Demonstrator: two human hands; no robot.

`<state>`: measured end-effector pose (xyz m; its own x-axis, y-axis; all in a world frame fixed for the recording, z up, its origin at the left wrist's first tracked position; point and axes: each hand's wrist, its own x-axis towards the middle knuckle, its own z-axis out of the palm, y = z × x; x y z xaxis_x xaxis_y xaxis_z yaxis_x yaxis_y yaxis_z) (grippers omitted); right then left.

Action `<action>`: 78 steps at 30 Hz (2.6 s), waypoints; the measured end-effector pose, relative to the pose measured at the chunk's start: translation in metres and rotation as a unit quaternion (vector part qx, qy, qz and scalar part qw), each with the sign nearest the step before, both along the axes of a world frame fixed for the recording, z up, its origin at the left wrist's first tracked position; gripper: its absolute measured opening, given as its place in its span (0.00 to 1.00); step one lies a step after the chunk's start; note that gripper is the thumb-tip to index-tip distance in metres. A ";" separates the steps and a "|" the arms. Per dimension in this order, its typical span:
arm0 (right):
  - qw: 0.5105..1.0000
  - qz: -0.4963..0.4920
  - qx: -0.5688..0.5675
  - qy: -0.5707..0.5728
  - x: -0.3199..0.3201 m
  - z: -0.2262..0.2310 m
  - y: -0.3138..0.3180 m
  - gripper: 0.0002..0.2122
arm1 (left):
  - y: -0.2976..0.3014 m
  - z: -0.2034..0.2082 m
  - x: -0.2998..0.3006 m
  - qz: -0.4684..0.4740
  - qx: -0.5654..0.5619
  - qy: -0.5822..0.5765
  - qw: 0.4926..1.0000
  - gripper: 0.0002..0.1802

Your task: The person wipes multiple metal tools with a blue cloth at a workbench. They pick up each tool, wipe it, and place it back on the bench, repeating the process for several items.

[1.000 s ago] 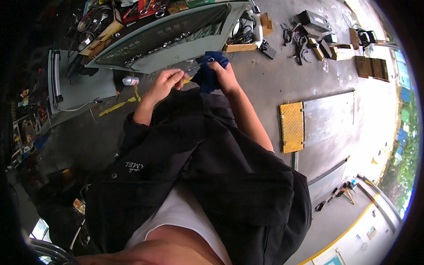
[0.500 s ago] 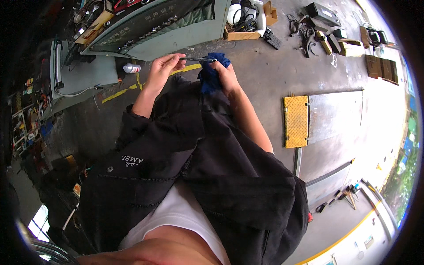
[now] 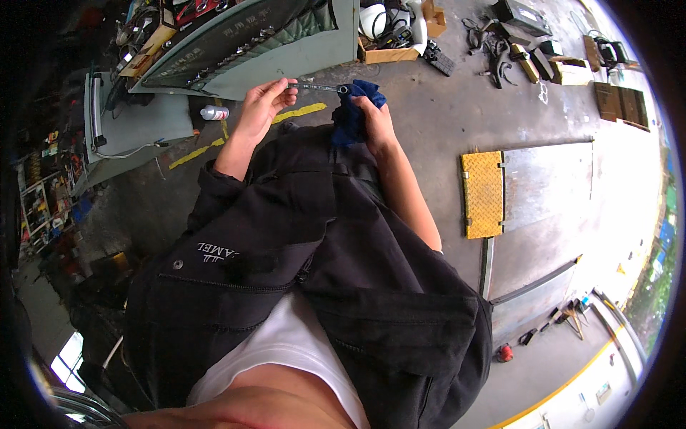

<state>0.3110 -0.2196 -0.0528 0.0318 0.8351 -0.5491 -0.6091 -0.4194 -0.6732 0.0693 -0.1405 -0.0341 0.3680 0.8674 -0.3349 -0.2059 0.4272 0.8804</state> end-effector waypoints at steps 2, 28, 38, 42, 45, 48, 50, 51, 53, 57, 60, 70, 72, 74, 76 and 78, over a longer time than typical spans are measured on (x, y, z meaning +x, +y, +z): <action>1.000 -0.001 0.014 0.008 0.002 -0.001 0.000 0.13 | 0.002 -0.002 0.000 -0.004 -0.007 0.004 1.000 0.16; 0.994 0.102 -0.017 -0.022 -0.064 -0.024 0.030 0.17 | -0.005 -0.037 -0.199 0.239 0.128 0.366 0.890 0.15; 0.997 0.062 -0.019 -0.047 -0.118 -0.020 0.049 0.16 | 0.054 -0.094 -0.304 0.292 0.203 0.461 0.813 0.14; 0.996 0.057 -0.009 -0.069 -0.156 -0.003 0.062 0.11 | 0.076 -0.088 -0.325 0.283 0.187 0.470 0.815 0.14; 0.994 0.047 -0.013 -0.099 -0.181 -0.008 0.074 0.11 | 0.094 -0.095 -0.337 0.262 0.216 0.454 0.824 0.13; 0.991 0.045 0.004 -0.124 -0.203 -0.017 0.083 0.12 | 0.108 -0.095 -0.345 0.201 0.219 0.491 0.819 0.15; 0.989 0.044 0.000 -0.138 -0.217 -0.017 0.086 0.13 | 0.120 -0.100 -0.351 0.183 0.209 0.486 0.829 0.14; 0.988 0.042 -0.010 -0.145 -0.225 -0.015 0.088 0.13 | 0.124 -0.102 -0.354 0.174 0.201 0.493 0.829 0.13; 0.988 0.028 -0.022 -0.153 -0.240 -0.011 0.089 0.14 | 0.131 -0.108 -0.357 0.173 0.228 0.481 0.829 0.13; 0.985 -0.010 -0.011 -0.170 -0.265 -0.016 0.086 0.15 | 0.143 -0.119 -0.365 0.156 0.311 0.491 0.799 0.12; 0.986 0.006 -0.020 -0.163 -0.277 -0.005 0.082 0.14 | 0.147 -0.120 -0.370 0.148 0.366 0.521 0.757 0.12; 0.984 -0.016 -0.049 -0.172 -0.297 -0.017 0.085 0.13 | 0.137 -0.120 -0.392 0.192 0.398 0.517 0.733 0.10; 0.980 -0.015 -0.040 -0.196 -0.309 -0.013 0.089 0.11 | 0.140 -0.113 -0.389 0.173 0.395 0.520 0.737 0.09; 0.978 -0.010 -0.037 -0.207 -0.317 -0.010 0.093 0.10 | 0.145 -0.113 -0.386 0.154 0.397 0.514 0.745 0.10; 0.977 0.001 -0.043 -0.208 -0.320 -0.007 0.096 0.11 | 0.156 -0.128 -0.382 0.137 0.401 0.499 0.756 0.10; 0.978 0.001 -0.039 -0.207 -0.321 -0.009 0.096 0.11 | 0.163 -0.134 -0.377 0.103 0.393 0.511 0.757 0.11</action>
